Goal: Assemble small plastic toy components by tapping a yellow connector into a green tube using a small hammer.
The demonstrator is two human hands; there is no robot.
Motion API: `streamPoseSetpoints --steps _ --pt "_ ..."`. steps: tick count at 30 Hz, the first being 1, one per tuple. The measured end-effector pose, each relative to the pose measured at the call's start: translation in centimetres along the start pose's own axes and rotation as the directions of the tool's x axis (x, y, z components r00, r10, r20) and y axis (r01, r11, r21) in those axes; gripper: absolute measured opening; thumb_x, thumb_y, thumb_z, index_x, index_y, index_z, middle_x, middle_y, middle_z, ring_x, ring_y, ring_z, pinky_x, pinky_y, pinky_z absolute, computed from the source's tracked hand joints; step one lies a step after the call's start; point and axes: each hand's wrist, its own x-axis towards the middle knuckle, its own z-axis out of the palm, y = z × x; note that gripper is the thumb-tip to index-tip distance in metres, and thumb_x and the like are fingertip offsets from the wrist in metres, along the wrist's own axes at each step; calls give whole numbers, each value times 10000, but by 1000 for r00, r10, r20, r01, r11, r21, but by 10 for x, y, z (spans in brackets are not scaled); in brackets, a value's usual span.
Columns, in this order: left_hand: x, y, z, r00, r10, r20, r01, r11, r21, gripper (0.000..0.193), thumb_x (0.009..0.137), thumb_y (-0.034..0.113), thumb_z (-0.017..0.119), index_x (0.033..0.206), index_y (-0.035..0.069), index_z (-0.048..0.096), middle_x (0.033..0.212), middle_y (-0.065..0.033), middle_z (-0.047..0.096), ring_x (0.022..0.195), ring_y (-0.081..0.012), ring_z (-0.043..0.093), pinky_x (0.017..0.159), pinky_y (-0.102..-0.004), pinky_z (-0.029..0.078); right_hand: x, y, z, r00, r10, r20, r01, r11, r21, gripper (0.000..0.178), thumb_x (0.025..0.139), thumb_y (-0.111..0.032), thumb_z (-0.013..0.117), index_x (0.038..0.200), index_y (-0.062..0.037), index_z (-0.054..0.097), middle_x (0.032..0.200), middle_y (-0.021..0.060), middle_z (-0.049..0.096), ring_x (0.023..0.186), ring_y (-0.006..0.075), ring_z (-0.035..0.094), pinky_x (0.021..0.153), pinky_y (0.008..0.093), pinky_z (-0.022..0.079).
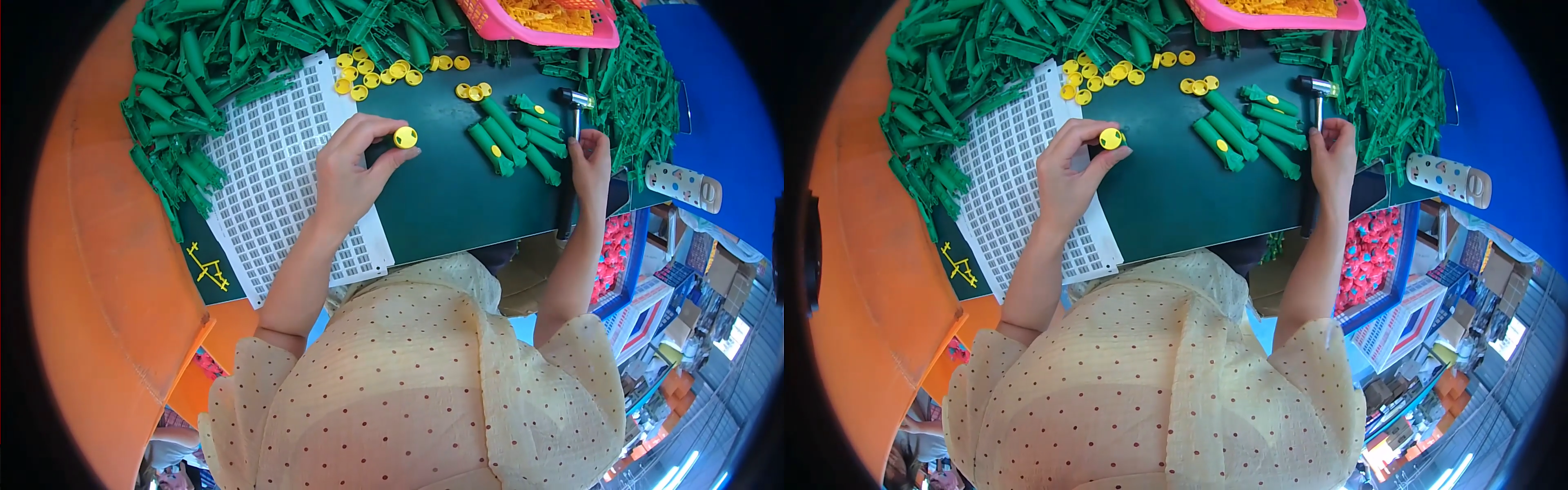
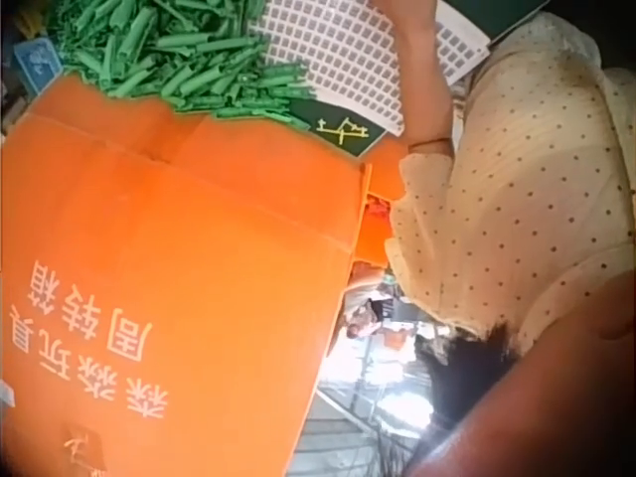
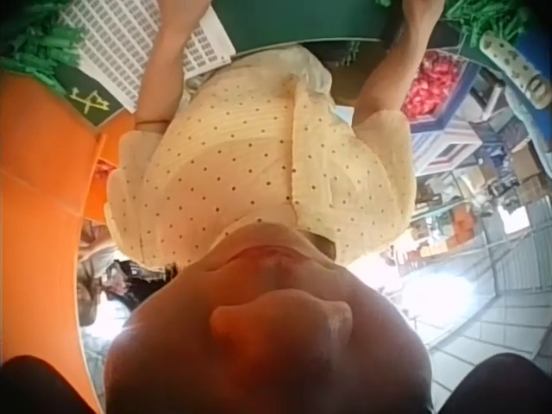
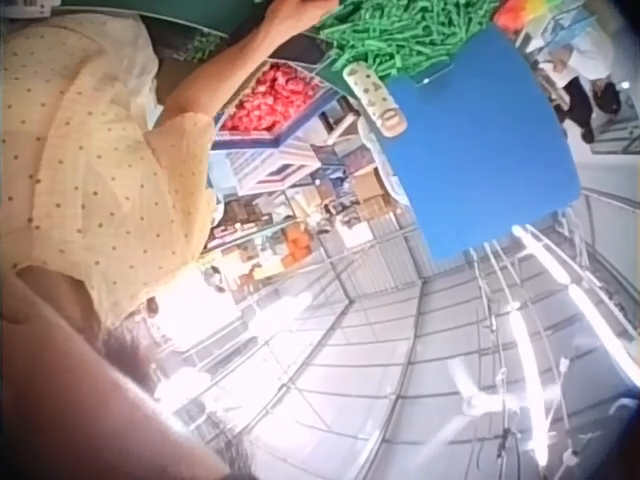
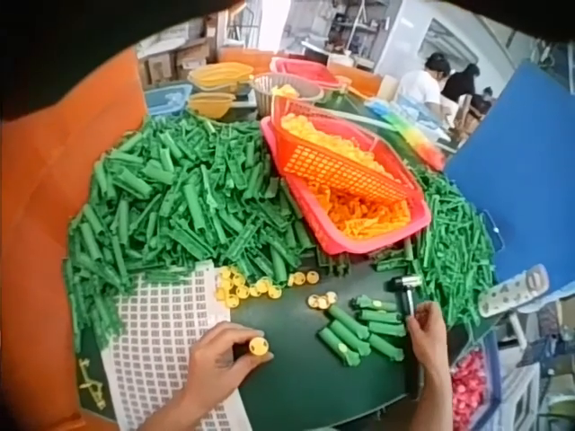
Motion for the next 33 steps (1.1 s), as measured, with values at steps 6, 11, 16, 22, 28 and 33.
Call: streamPoseSetpoints --steps 6,11,16,22,28,33 --pt "1 5 0 1000 17 -11 -17 1000 24 274 712 18 799 959 28 683 892 -59 655 782 -156 658 679 -258 545 -28 -61 -16 999 30 -42 -5 870 493 336 972 -171 557 1265 -16 502 791 -16 521 607 39 450 503 187 360" --pt "-3 1 -4 999 -4 40 3 1000 13 307 730 -63 768 1016 0 674 952 -68 634 843 -134 613 733 -241 506 -80 -123 -10 880 -217 423 -11 880 474 307 1018 -253 491 1238 -52 567 696 -105 399 537 -17 323 470 165 224" --pt "-1 -4 0 1000 24 20 -25 1000 19 296 715 -18 783 986 26 672 912 -65 651 807 -170 629 693 -266 520 -89 -159 -15 780 -344 522 -66 785 616 401 1024 -301 454 1186 50 564 652 -58 439 505 11 333 453 192 236" --pt "1 -4 1 997 74 -20 -74 997 12 280 689 55 816 933 56 677 852 -57 665 757 -206 637 640 -290 519 -95 -163 -2 802 -437 408 15 697 717 478 1012 -392 465 1158 46 587 587 -51 419 466 15 322 423 215 230" --pt "0 -2 -1 997 71 -14 -70 996 58 282 684 62 820 930 55 681 834 -55 656 737 -204 629 628 -293 513 -79 -165 -7 749 -280 600 -216 753 621 388 1035 -309 440 1218 -5 597 645 -82 392 564 -1 327 498 179 239" --pt "-2 -1 -4 999 6 53 -7 1000 24 324 711 -73 777 1011 3 680 950 -67 646 834 -148 625 737 -247 513 -80 -148 15 811 -224 540 -111 848 518 321 1027 -229 463 1240 -21 583 659 -46 455 588 22 428 524 198 352"
